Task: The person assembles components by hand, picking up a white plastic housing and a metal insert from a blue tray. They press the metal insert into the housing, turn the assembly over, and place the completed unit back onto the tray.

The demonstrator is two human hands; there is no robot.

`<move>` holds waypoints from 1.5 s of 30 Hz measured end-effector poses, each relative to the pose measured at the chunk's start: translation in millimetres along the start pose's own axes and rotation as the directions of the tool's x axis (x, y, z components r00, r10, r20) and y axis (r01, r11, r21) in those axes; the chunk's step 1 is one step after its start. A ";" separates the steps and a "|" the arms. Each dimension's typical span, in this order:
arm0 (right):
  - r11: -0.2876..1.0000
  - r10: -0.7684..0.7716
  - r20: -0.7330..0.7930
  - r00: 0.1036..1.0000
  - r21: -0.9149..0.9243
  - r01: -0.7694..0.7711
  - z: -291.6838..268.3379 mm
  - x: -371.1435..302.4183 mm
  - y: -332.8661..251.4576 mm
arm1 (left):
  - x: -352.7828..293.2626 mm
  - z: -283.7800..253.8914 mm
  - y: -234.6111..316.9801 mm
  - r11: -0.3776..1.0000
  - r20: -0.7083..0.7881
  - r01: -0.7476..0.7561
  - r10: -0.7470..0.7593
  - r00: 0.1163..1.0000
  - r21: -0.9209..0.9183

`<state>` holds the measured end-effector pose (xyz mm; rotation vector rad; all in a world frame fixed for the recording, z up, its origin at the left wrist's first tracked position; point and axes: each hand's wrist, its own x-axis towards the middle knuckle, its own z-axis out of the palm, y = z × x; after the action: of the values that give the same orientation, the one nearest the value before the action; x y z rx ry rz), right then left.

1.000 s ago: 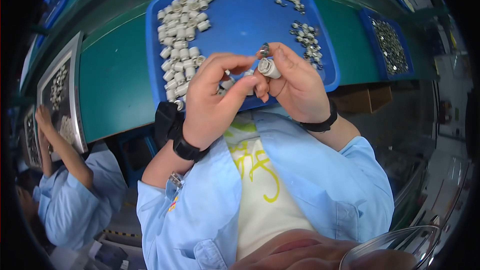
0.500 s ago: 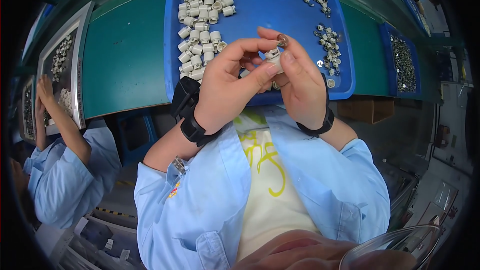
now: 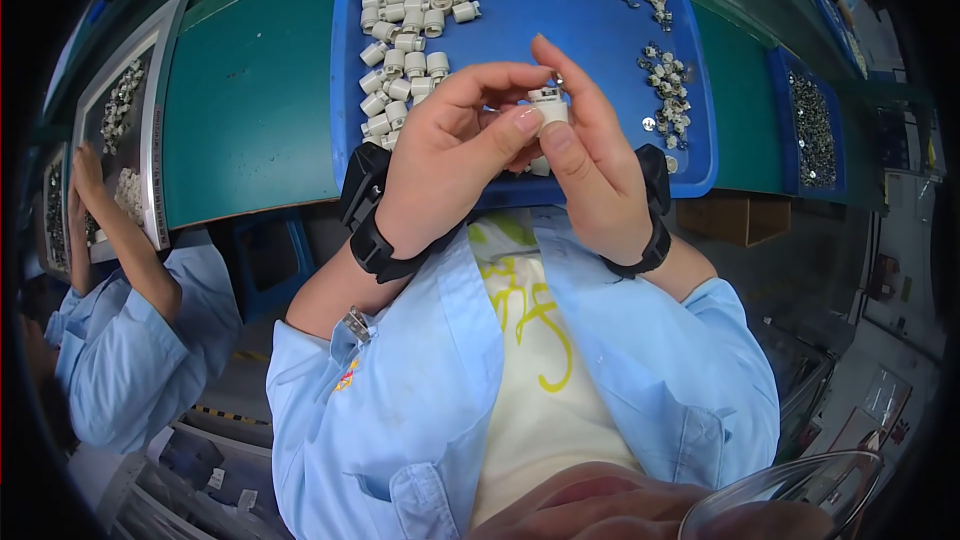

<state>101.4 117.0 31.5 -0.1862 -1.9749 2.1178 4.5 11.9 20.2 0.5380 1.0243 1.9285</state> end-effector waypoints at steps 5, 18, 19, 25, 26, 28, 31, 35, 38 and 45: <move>0.997 -0.051 0.021 0.998 0.054 0.049 2.3 3.9 1.5 | 1.2 -5.0 1.0 0.998 0.019 -0.056 0.056 0.998 0.014; 0.540 -0.241 0.096 0.966 -0.814 0.216 -78.2 11.9 -4.2 | 30.8 -50.1 45.3 0.856 -0.109 -0.245 0.327 0.939 0.455; 0.563 -0.206 0.041 0.978 -0.812 0.153 -86.5 9.4 -2.3 | 45.7 -63.5 55.0 0.798 -0.128 -0.270 0.395 0.910 0.539; 0.580 -0.175 -0.132 0.976 -0.815 -0.006 -96.4 11.3 12.3 | 163.1 -171.4 104.9 0.384 -0.123 -0.154 0.606 0.786 0.911; 0.606 -0.160 -0.146 0.976 -0.795 -0.019 -97.5 11.7 14.3 | 184.5 -189.1 108.2 0.298 -0.126 -0.105 0.661 0.740 0.949; 0.657 -0.116 -0.178 0.977 -0.751 -0.059 -102.1 13.4 20.9 | 229.4 -216.7 109.2 0.206 -0.114 -0.051 0.713 0.692 0.977; 0.678 -0.100 -0.190 0.977 -0.732 -0.073 -107.8 15.3 23.1 | 291.2 -244.0 109.4 0.010 -0.088 0.107 0.638 0.765 0.994; 0.685 -0.085 -0.179 0.980 -0.725 -0.073 -112.6 14.2 22.8 | 353.1 -268.3 113.8 -0.116 -0.153 0.271 0.591 0.792 0.955; 0.694 -0.067 -0.177 0.982 -0.715 -0.081 -114.5 13.5 17.9 | 387.0 -271.3 106.8 0.014 -0.224 0.267 0.588 0.777 0.964; 0.717 -0.053 -0.174 0.983 -0.692 -0.084 -117.6 17.4 15.6 | 412.4 -290.1 87.6 -0.136 -0.224 0.346 0.536 0.814 0.928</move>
<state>113.2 234.0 7.9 -0.5059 -2.5526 1.1809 -458.5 204.7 -81.6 0.8552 3.1072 0.8183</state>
